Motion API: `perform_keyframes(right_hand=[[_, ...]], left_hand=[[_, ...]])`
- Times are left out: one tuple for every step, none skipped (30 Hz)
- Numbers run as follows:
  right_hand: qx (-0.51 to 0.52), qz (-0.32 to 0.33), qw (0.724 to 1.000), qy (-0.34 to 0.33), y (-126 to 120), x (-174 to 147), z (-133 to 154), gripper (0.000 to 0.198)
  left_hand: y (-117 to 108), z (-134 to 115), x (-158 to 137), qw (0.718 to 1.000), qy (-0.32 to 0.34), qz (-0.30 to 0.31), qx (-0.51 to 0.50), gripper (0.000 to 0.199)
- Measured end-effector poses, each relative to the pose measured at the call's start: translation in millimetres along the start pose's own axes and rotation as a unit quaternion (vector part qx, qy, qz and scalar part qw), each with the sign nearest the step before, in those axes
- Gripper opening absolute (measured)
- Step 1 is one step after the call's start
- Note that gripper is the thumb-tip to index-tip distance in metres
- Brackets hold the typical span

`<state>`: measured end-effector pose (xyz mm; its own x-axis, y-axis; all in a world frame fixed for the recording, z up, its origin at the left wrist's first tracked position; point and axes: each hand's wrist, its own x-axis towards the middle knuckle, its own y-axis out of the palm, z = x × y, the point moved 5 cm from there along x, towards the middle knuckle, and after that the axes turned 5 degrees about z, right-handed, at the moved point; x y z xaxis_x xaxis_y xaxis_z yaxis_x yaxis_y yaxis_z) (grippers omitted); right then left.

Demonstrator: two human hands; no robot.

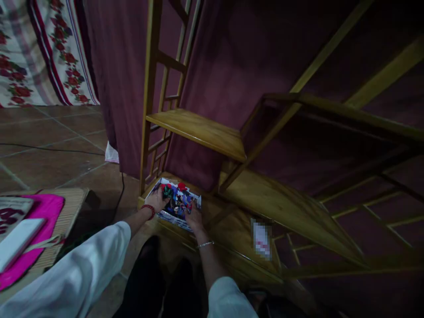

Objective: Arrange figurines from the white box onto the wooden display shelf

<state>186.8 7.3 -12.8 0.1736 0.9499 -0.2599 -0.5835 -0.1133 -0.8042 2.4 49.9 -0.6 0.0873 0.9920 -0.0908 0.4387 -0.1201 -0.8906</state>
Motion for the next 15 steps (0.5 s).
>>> perform_keyframes(right_hand=[[-0.031, 0.009, 0.999, -0.003, 4.9, 5.3, 1.1, 0.059], [-0.054, 0.012, 0.998, -0.007, 9.0, 9.9, 2.2, 0.061], [-0.074, 0.007, 0.997, -0.013, 12.1, 13.8, 3.4, 0.061], [-0.089, -0.005, 0.996, -0.02, 14.3, 17.0, 4.5, 0.06], [-0.099, -0.021, 0.994, -0.027, 15.5, 19.4, 5.5, 0.058], [-0.105, -0.04, 0.993, -0.033, 16.1, 21.0, 6.1, 0.054], [-0.104, -0.059, 0.992, -0.038, 16.4, 21.9, 6.3, 0.051], [-0.099, -0.076, 0.991, -0.042, 16.5, 22.4, 5.9, 0.048], [-0.089, -0.092, 0.991, -0.044, 16.4, 22.4, 5.0, 0.046], [-0.078, -0.108, 0.99, -0.044, 16.2, 22.1, 3.6, 0.046], [-0.064, -0.121, 0.99, -0.043, 16.0, 21.7, 1.9, 0.046], [-0.05, -0.134, 0.989, -0.04, 15.8, 21.3, -0.1, 0.047], [-0.037, -0.145, 0.988, -0.038, 15.6, 20.8, -1.9, 0.047], [-0.025, -0.157, 0.987, -0.038, 15.3, 20.4, -3.4, 0.046], [-0.016, -0.167, 0.985, -0.042, 15.1, 20.2, -4.4, 0.045]], left_hand=[[4.0, -0.8, 3.5, 1.0, -0.006, -0.002, 0.02, 0.058], [6.6, -2.0, 5.0, 0.999, -0.007, -0.012, 0.038, 0.058], [8.1, -3.3, 4.8, 0.998, -0.005, -0.025, 0.051, 0.057], [9.1, -4.2, 3.6, 0.998, -0.002, -0.036, 0.059, 0.055], [9.8, -4.8, 1.9, 0.997, 0.0, -0.046, 0.064, 0.053], [10.2, -4.9, -0.1, 0.996, -0.001, -0.056, 0.069, 0.049], [10.6, -4.7, -1.8, 0.995, -0.003, -0.064, 0.072, 0.044], [10.7, -4.3, -3.0, 0.994, -0.007, -0.074, 0.074, 0.039], [10.9, -4.7, -3.7, 0.994, -0.004, -0.082, 0.075, 0.035], [11.2, -5.6, -3.6, 0.993, 0.003, -0.088, 0.074, 0.031], [11.4, -6.7, -3.0, 0.993, 0.01, -0.093, 0.071, 0.029], [11.8, -8.0, -1.8, 0.993, 0.016, -0.094, 0.069, 0.028], [12.1, -9.0, -0.4, 0.993, 0.019, -0.093, 0.068, 0.027], [12.4, -9.7, 1.0, 0.993, 0.019, -0.091, 0.068, 0.028], [12.6, -10.2, 2.3, 0.993, 0.017, -0.089, 0.07, 0.028]])
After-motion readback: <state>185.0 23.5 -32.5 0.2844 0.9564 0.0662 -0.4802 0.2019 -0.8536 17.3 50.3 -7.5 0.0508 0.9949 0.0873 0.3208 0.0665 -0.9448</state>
